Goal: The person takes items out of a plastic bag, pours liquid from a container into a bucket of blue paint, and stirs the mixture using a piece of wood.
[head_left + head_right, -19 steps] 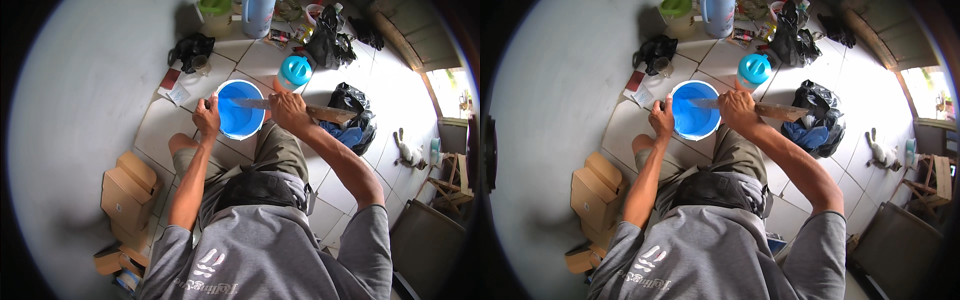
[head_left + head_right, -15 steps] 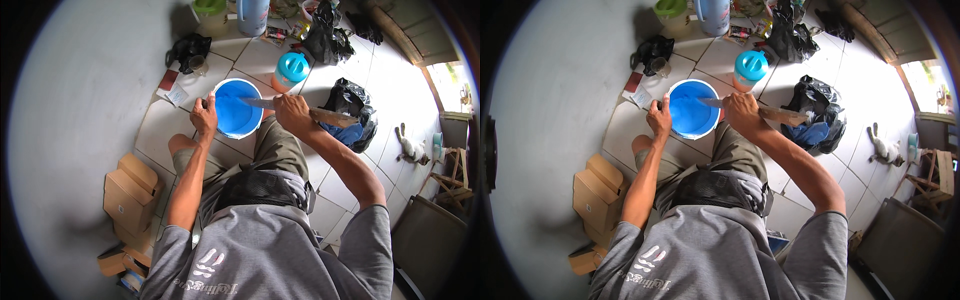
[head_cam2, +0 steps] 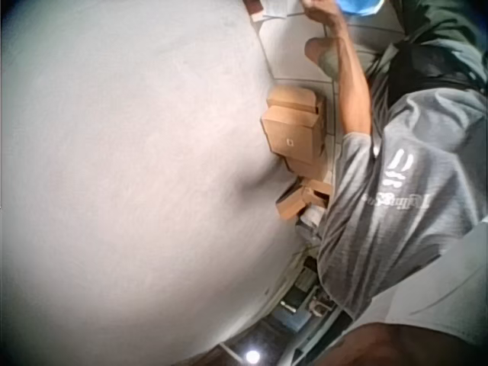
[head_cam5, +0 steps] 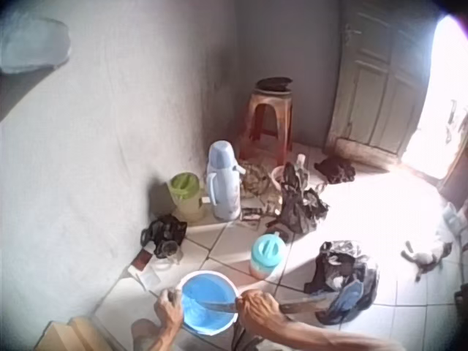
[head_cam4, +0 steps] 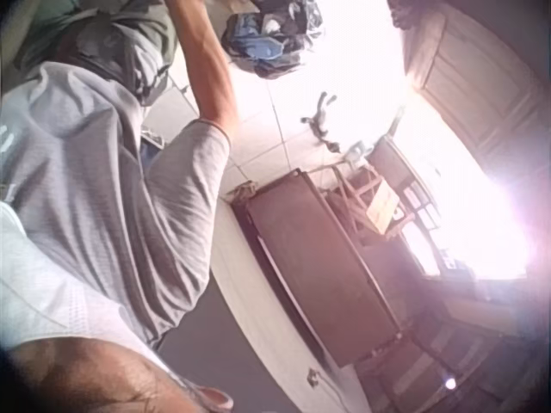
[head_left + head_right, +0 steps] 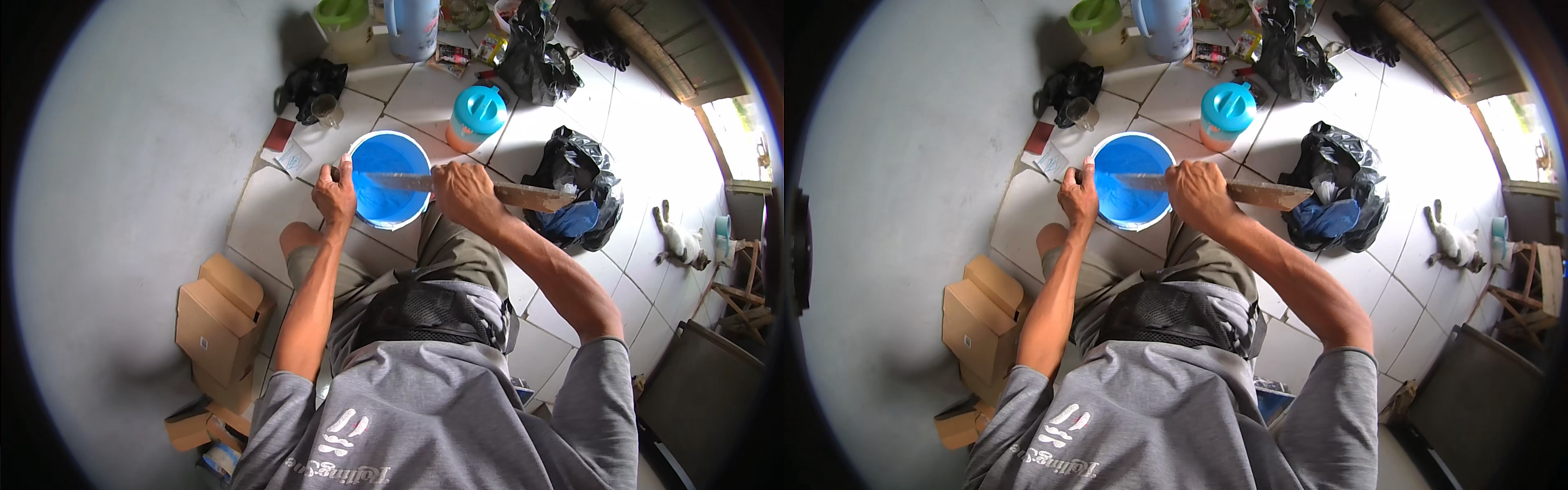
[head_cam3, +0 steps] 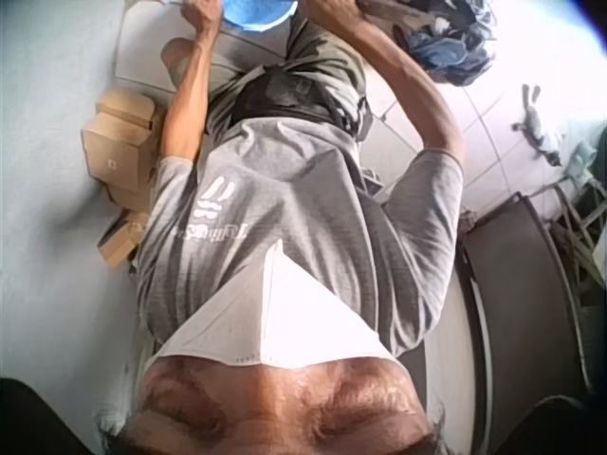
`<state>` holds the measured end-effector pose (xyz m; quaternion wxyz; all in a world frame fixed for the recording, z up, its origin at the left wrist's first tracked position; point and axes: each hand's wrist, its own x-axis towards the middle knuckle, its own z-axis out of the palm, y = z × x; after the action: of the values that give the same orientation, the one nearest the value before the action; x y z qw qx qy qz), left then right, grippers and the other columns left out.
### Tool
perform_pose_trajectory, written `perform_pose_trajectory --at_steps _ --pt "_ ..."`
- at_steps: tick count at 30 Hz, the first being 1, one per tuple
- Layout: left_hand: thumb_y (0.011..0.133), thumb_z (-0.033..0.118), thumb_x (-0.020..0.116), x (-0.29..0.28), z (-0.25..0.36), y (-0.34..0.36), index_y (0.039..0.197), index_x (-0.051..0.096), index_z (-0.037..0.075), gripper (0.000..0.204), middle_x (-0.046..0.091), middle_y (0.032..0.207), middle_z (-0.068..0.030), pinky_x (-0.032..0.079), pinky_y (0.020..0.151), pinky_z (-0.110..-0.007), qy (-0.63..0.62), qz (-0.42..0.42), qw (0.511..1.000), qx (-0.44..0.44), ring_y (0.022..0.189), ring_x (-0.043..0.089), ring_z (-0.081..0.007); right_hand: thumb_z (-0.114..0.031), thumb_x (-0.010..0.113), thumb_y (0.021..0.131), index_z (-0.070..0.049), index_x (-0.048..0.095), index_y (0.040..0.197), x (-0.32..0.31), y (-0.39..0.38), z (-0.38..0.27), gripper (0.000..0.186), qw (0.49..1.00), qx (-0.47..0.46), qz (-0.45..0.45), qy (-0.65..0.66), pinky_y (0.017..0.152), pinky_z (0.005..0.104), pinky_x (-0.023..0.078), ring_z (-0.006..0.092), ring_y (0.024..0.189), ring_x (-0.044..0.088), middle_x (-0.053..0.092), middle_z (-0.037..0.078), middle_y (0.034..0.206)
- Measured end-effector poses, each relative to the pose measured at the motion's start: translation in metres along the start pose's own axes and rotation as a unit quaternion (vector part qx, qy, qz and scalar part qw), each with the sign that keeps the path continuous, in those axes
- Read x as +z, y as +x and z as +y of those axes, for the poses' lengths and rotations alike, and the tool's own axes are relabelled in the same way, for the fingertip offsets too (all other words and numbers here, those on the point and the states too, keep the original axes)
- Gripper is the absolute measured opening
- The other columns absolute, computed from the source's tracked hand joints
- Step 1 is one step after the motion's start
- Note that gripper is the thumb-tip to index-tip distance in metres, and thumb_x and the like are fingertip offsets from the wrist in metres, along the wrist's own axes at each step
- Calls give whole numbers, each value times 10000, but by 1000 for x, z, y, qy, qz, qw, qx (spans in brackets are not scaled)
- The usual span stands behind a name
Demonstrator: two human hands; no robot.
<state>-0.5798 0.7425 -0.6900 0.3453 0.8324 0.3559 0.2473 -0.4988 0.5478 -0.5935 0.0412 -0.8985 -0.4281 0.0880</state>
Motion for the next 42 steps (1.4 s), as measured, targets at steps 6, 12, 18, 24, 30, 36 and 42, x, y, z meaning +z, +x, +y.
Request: perform_pose_trajectory --at_steps 6,12,18,24,30,36,42 --pt "807 417 555 -1 4 0 620 450 19 453 510 529 -113 398 514 -406 -6 -19 1000 -8 500 513 -294 -87 466 769 -5 591 727 6 3 21 156 998 25 33 -48 506 347 466 238 583 604 585 134 618" --pt "808 417 554 -2 12 -5 622 451 18 452 517 536 -117 399 519 -395 -24 -22 999 -21 504 517 -296 -87 445 780 16 585 719 7 -23 17 184 999 2 -32 18 484 382 456 281 512 584 560 159 569" --pt "815 415 545 -1 3 -3 631 474 15 446 528 547 -126 396 518 -398 -8 -29 999 -29 511 526 -294 -91 429 794 8 585 742 21 -20 15 191 998 12 40 56 492 380 456 273 541 582 557 166 601" --pt "818 411 541 -4 -1 -3 628 476 15 444 520 532 -125 393 504 -397 -10 -12 1000 -24 496 522 -293 -90 454 771 16 583 732 13 -10 19 171 999 3 43 10 486 385 460 283 528 587 563 177 594" --pt "829 421 512 -7 9 -2 633 455 0 468 510 561 -174 384 555 -431 -12 -41 998 -49 555 514 -348 -87 465 753 29 545 697 9 -22 18 152 998 -40 33 36 441 408 424 294 465 559 545 165 541" --pt "827 425 515 -7 -15 1 629 476 0 470 523 565 -178 398 550 -441 7 10 1000 -1 564 520 -382 -83 452 750 18 526 672 19 -8 21 147 988 -19 147 -39 477 402 437 299 526 578 562 175 588" --pt "842 430 483 0 -27 10 611 477 2 485 539 565 -176 416 567 -437 25 -42 999 -21 563 542 -367 -101 511 726 6 610 751 4 6 6 148 998 5 -64 19 570 395 481 314 601 602 594 182 656"
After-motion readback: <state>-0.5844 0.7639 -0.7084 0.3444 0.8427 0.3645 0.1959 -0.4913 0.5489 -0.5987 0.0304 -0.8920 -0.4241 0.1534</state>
